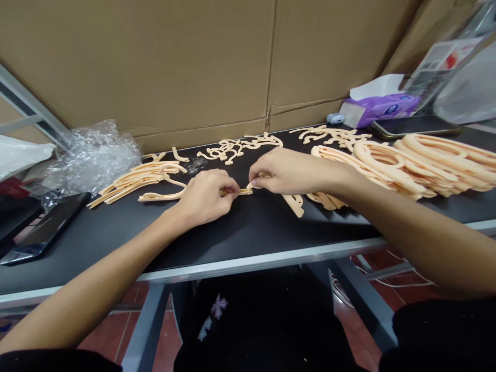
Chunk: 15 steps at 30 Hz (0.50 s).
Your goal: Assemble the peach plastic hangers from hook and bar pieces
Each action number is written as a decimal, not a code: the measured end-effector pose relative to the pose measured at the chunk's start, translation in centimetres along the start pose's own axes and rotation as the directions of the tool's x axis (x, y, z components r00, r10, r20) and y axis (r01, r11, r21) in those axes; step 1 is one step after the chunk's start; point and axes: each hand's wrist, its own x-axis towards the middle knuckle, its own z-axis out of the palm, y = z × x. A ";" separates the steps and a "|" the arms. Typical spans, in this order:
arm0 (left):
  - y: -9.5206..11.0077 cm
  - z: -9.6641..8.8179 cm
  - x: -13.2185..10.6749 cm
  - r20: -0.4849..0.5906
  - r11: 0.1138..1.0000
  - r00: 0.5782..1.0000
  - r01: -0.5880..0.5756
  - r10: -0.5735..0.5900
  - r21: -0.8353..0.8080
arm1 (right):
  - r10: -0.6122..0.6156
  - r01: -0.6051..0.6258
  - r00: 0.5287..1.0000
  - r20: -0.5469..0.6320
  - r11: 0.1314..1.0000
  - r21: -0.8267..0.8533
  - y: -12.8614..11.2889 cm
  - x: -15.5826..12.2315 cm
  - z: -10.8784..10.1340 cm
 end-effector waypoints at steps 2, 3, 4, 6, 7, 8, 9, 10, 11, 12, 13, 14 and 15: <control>0.0 0.1 0.0 -0.005 1.000 1.000 -0.005 0.005 0.003 | 0.008 -0.008 1.000 0.005 1.000 0.008 -0.1 -0.1 -0.1; -0.1 0.1 0.0 -0.007 1.000 1.000 -0.008 0.008 0.005 | 0.010 -0.010 1.000 0.008 1.000 0.013 -0.1 -0.1 -0.1; -0.1 0.1 0.0 -0.008 1.000 1.000 -0.009 0.009 0.006 | 0.011 -0.011 1.000 0.010 1.000 0.016 -0.2 -0.1 -0.2; -0.1 0.2 0.1 -0.013 1.000 1.000 -0.013 0.013 0.005 | 0.012 -0.012 1.000 0.014 1.000 0.013 -0.3 -0.1 -0.2; -0.2 0.2 0.1 -0.018 1.000 1.000 -0.017 0.017 0.004 | 0.011 -0.011 1.000 0.016 1.000 0.010 -0.3 -0.1 -0.2; -0.2 0.2 0.1 -0.022 1.000 0.999 -0.024 0.024 0.004 | 0.011 -0.011 1.000 0.017 1.000 0.007 -0.3 -0.1 -0.1; -0.2 0.2 0.1 -0.026 0.999 0.999 -0.033 0.033 0.005 | 0.014 -0.014 1.000 0.018 1.000 0.004 -0.3 -0.1 -0.1; -0.2 0.2 0.1 -0.028 0.999 0.999 -0.042 0.042 0.007 | 0.017 -0.017 1.000 0.018 1.000 0.003 -0.3 -0.1 -0.1; -0.2 0.2 0.1 -0.026 0.999 0.998 -0.049 0.049 0.008 | 0.019 -0.019 1.000 0.018 1.000 0.002 -0.3 0.0 0.0; -0.3 0.2 0.2 -0.024 0.999 0.998 -0.052 0.052 0.008 | 0.020 -0.020 1.000 0.017 1.000 0.001 -0.3 0.0 0.0; -0.3 0.2 0.2 -0.020 0.999 0.998 -0.053 0.053 0.006 | 0.022 -0.022 1.000 0.014 1.000 -0.004 -0.3 0.0 0.1; -0.3 0.2 0.2 -0.018 0.999 0.999 -0.052 0.052 0.004 | 0.025 -0.025 1.000 0.010 1.000 -0.011 -0.3 0.0 0.1; -0.3 0.2 0.2 -0.016 0.999 0.999 -0.049 0.049 0.002 | 0.028 -0.028 1.000 0.006 0.999 -0.018 -0.4 0.0 0.1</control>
